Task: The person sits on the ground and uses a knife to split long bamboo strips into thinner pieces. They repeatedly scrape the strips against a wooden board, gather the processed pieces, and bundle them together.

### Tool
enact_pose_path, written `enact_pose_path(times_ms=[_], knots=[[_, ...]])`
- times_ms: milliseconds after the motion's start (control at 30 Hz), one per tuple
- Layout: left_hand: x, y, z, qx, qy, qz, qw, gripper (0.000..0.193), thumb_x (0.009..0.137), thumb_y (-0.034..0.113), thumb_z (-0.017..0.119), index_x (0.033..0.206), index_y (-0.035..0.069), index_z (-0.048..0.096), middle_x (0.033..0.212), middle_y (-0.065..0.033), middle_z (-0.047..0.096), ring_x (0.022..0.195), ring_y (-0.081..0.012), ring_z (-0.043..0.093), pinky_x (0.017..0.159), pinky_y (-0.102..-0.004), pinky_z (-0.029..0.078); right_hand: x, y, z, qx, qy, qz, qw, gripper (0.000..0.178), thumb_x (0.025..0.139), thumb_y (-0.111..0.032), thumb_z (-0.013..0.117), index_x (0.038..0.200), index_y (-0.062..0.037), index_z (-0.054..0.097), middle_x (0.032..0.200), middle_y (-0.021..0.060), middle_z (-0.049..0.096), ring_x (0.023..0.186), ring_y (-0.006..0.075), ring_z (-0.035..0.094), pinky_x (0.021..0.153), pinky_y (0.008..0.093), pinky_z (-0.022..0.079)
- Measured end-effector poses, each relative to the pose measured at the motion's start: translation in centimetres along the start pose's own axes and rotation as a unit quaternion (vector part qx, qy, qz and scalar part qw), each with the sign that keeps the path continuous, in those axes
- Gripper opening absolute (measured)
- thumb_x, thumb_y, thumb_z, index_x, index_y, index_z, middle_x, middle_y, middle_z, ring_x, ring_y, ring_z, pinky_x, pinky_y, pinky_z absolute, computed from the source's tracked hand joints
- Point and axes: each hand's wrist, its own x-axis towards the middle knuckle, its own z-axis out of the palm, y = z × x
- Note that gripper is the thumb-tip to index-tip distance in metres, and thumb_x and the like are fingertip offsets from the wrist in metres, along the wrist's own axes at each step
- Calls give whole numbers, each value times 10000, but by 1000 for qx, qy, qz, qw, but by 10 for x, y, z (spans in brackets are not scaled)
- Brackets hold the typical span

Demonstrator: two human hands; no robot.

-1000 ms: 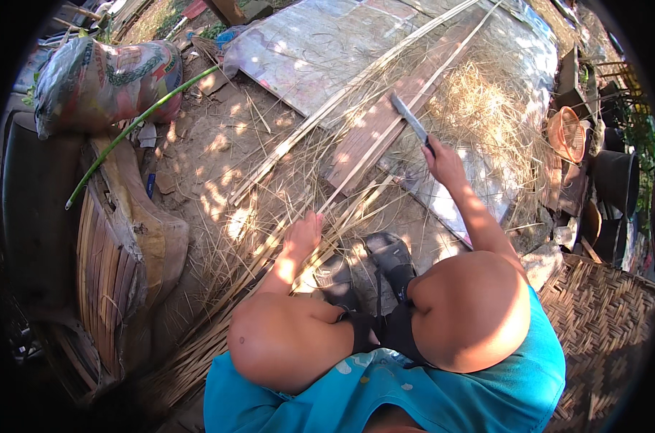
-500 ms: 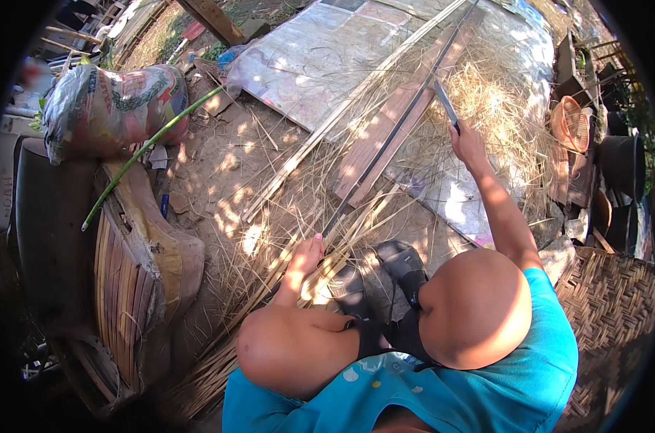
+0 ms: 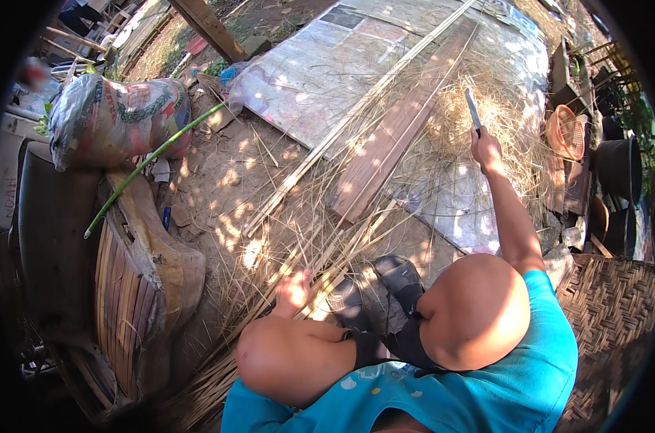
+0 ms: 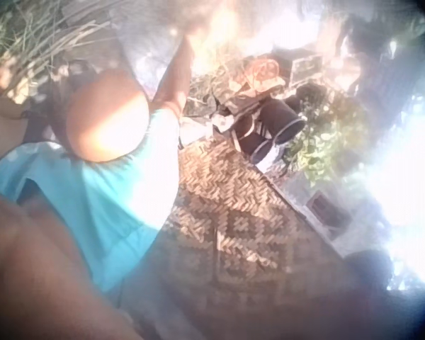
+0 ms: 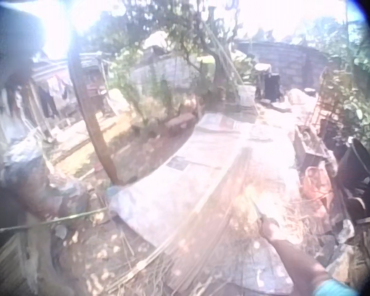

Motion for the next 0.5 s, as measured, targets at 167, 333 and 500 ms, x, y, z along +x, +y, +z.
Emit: enact_pose_path(times_ms=[167, 333, 500], knots=[[22, 15, -7, -160, -106, -85, 978, 498, 1091, 374, 405, 856, -21, 598, 728, -253, 568, 678, -379, 540, 688, -476, 450, -213, -143, 33, 57, -272, -333, 901, 405, 1053, -414, 487, 1373, -167, 511, 1011, 252, 669, 853, 458, 683, 839, 554, 542], [-16, -45, -22, -234, -155, -106, 954, 546, 1060, 447, 456, 755, 5, 557, 622, -110, 524, 596, -212, 512, 598, -392, 419, -149, -109, 53, 80, -162, -250, 951, 389, 1045, -403, 512, 1346, -156, 525, 916, 272, 659, 808, 466, 683, 722, 569, 547], [8, -33, -29, -281, -209, -238, 906, 587, 1044, 536, 473, 842, 15, 653, 650, -58, 611, 613, -177, 588, 590, -313, 480, -88, -84, 36, 97, -127, -165, 973, 326, 1035, -377, 531, 1227, -117, 569, 830, 273, 676, 753, 472, 673, 688, 562, 534]])
